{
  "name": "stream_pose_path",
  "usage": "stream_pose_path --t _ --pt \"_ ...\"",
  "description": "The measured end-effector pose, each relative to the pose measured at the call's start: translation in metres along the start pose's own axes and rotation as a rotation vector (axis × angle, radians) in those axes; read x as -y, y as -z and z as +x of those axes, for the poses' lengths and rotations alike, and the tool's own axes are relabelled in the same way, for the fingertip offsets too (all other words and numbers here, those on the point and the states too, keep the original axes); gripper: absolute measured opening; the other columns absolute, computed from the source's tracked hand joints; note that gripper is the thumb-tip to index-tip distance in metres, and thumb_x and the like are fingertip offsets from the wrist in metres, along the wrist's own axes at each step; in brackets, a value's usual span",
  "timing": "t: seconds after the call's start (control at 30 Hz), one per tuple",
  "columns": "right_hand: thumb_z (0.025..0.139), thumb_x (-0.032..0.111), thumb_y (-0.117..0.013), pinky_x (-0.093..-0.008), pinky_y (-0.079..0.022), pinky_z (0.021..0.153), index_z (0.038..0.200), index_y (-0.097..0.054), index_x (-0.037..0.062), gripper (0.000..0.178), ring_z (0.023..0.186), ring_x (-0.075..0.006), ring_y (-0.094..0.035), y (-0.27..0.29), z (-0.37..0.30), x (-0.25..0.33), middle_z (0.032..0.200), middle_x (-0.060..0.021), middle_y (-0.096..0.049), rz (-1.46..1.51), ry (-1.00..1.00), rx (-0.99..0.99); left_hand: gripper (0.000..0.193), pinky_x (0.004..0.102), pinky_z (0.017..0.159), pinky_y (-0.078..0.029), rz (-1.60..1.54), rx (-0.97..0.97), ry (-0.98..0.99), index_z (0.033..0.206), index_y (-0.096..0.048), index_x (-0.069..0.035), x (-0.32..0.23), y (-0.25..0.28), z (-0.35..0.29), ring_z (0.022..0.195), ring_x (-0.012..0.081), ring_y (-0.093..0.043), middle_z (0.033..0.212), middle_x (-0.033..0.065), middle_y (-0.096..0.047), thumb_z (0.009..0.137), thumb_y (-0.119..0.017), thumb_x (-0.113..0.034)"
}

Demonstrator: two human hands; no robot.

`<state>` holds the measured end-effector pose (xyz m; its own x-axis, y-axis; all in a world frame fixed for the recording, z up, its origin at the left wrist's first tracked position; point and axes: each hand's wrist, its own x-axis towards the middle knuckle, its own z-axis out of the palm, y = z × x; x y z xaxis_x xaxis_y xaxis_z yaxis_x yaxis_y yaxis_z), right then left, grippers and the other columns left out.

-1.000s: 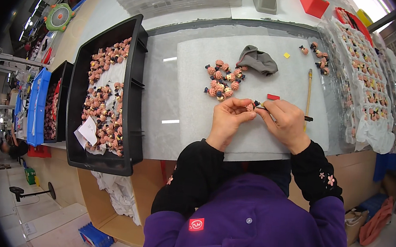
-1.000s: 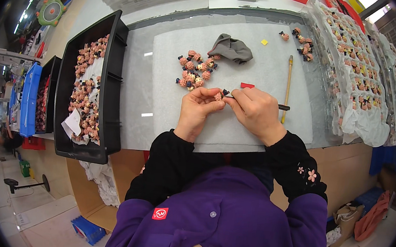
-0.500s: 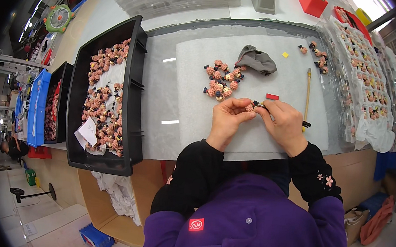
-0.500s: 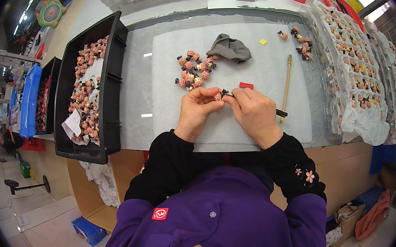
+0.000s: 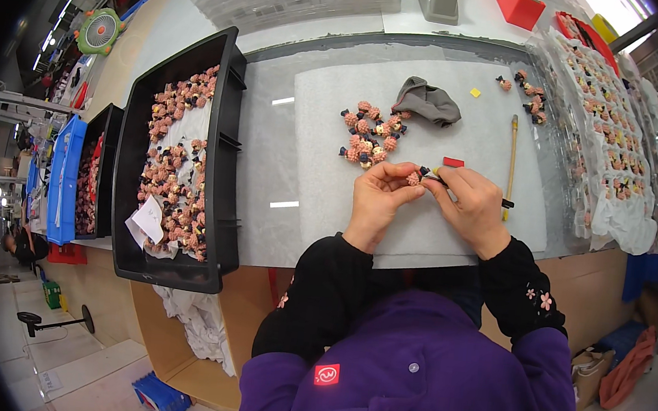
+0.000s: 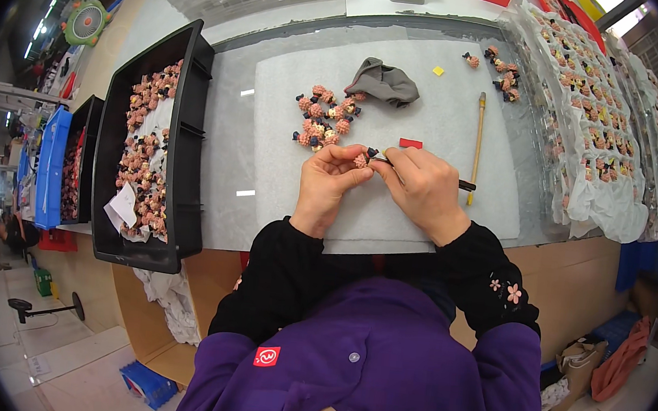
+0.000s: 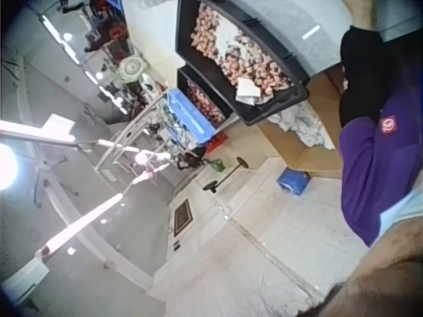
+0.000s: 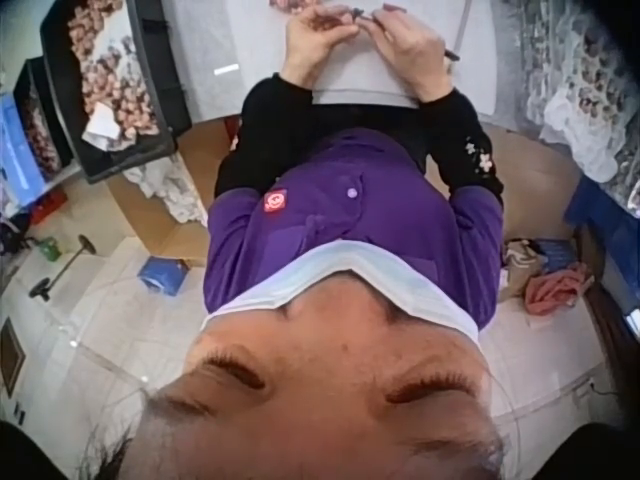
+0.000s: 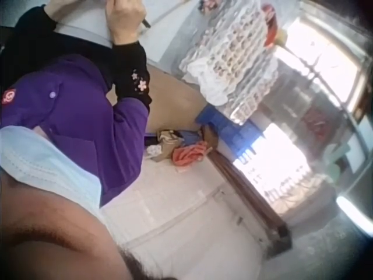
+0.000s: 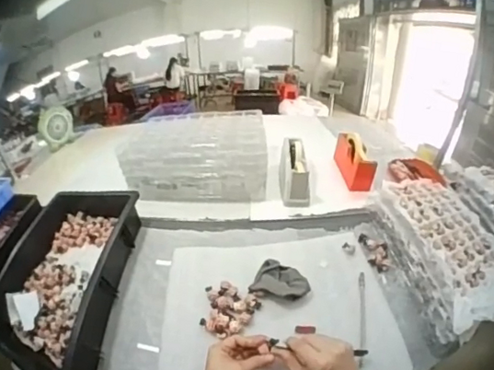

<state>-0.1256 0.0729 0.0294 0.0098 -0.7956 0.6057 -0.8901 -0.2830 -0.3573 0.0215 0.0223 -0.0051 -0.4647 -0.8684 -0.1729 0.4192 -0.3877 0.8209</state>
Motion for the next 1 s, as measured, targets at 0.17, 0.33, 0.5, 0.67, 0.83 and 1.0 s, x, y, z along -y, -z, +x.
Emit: stream_pose_path --t 0.17,0.33,0.5,0.67,0.83,1.0 --pt "0.067 0.016 -0.069 -0.0292 -0.042 0.045 0.076 -0.059 0.0068 0.017 0.052 -0.0188 -0.054 0.003 0.002 0.000 0.060 -0.0031 -0.054 -0.007 0.044 -0.023 0.027 0.0244 0.073 -0.050 -0.031 0.029 -0.014 0.091 -0.056 0.001 0.000 0.000 0.000 0.084 0.0129 -0.058 0.096 0.0099 -0.058 0.069 -0.064 0.013" --pt "0.065 0.012 -0.071 -0.0297 -0.043 0.047 0.077 -0.060 0.0045 0.018 0.055 -0.0202 -0.055 0.005 0.002 -0.003 0.065 -0.0058 -0.057 -0.022 0.086 0.006 0.027 0.0253 0.074 -0.051 -0.049 0.056 -0.032 0.091 -0.055 0.001 0.003 0.001 0.001 0.084 0.0136 -0.058 0.097 0.0097 -0.058 0.068 -0.063 0.014" --pt "0.064 0.012 -0.071 -0.0296 -0.044 0.049 0.076 -0.059 0.0052 0.018 0.056 -0.0193 -0.055 0.005 0.003 -0.005 0.066 -0.0042 -0.057 -0.042 0.120 0.013 0.027 0.0253 0.074 -0.051 -0.004 0.055 -0.041 0.091 -0.056 0.001 0.003 0.001 0.001 0.084 0.0136 -0.058 0.096 0.0097 -0.058 0.068 -0.064 0.014" --pt "0.063 0.012 -0.071 -0.0292 -0.043 0.048 0.074 -0.059 0.0059 0.018 0.055 -0.0184 -0.055 0.009 0.004 -0.004 0.065 -0.0031 -0.056 -0.056 0.144 0.061 0.027 0.0253 0.074 -0.051 0.014 0.058 -0.047 0.091 -0.057 0.002 0.002 0.001 0.000 0.083 0.0135 -0.058 0.095 0.0098 -0.058 0.067 -0.063 0.015" --pt "0.063 0.012 -0.071 -0.0291 -0.043 0.047 0.074 -0.059 0.0061 0.018 0.054 -0.0182 -0.054 0.009 0.004 -0.005 0.064 -0.0029 -0.056 -0.045 0.157 0.067 0.027 0.0254 0.073 -0.051 0.004 0.050 -0.044 0.091 -0.057 0.003 0.002 0.001 0.000 0.082 0.0135 -0.058 0.094 0.0100 -0.059 0.067 -0.063 0.015" --pt "0.063 0.012 -0.071 -0.0291 -0.043 0.047 0.074 -0.059 0.0061 0.018 0.054 -0.0182 -0.054 0.007 0.003 -0.004 0.064 -0.0031 -0.056 -0.040 0.119 0.027 0.027 0.0251 0.073 -0.051 0.029 0.039 -0.043 0.091 -0.056 0.003 0.002 0.000 0.000 0.082 0.0135 -0.058 0.093 0.0098 -0.059 0.067 -0.063 0.015"
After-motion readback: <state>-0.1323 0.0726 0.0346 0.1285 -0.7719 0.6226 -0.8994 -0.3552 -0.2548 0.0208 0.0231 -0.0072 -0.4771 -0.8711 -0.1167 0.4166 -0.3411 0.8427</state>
